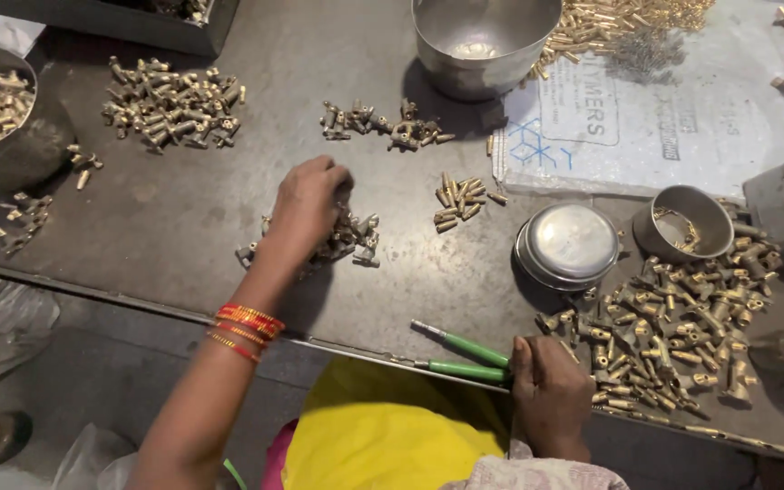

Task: The person sits at a metal workbench covered with small brass fittings and sorts them one at a time, moving pieces between piles on the table. The person occasionally holds a green-handled tool while handling the fittings and at times rubs a piece with a pink cloth before placing it with a pile.

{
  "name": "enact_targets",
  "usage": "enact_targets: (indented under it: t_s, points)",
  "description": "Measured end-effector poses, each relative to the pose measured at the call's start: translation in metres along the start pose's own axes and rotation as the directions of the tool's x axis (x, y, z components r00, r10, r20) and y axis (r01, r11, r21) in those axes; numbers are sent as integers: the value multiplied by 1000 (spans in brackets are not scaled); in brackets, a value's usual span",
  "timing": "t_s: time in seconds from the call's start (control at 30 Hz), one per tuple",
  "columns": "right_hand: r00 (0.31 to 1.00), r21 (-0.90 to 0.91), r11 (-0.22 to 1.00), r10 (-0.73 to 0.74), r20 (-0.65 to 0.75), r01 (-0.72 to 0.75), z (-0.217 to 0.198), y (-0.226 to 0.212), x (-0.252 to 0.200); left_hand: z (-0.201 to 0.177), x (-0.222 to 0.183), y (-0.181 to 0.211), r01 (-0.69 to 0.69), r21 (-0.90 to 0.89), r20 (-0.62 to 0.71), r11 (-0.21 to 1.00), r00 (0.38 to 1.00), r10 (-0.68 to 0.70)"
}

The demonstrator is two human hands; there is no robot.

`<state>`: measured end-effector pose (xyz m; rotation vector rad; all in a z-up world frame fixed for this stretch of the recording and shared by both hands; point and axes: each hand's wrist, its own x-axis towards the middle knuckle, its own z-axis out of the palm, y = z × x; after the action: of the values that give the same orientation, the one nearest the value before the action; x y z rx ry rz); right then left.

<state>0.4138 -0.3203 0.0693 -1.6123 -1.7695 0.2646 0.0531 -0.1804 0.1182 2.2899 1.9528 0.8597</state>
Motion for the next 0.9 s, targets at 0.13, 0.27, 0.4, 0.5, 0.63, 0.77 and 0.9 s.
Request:
enact_targets:
  t_s: [0.13,0.27,0.4,0.5,0.63,0.77,0.9]
  points:
    - [1000,15,1000,-3,-3,3,-3,-5,3,-7,-5,10,-55,16,-52,998,997,56]
    - [1000,-2,1000,-24,-15,24,-7,-10,6,41,16,27,-96,-196,-85,976,993,81]
    - [998,4,998,-57,-15,57,-5,-3,3,113,48,41,-130,-266,-59,955,991,119]
    - [999,-2,999,-47,-8,47,-3,1,2,153,68,39,-208,-235,-72,950,978,196]
    - [992,-18,993,-114,-46,114,0,4,4,178,80,28,-240,-158,-37,958,971,238]
    - [993,-28,993,-114,-29,113,0,4,3,148,67,35,-221,-43,41,974,974,223]
    - [995,-15,995,-97,-18,97,-5,1,3,122,46,47,-238,-13,-13,971,971,238]
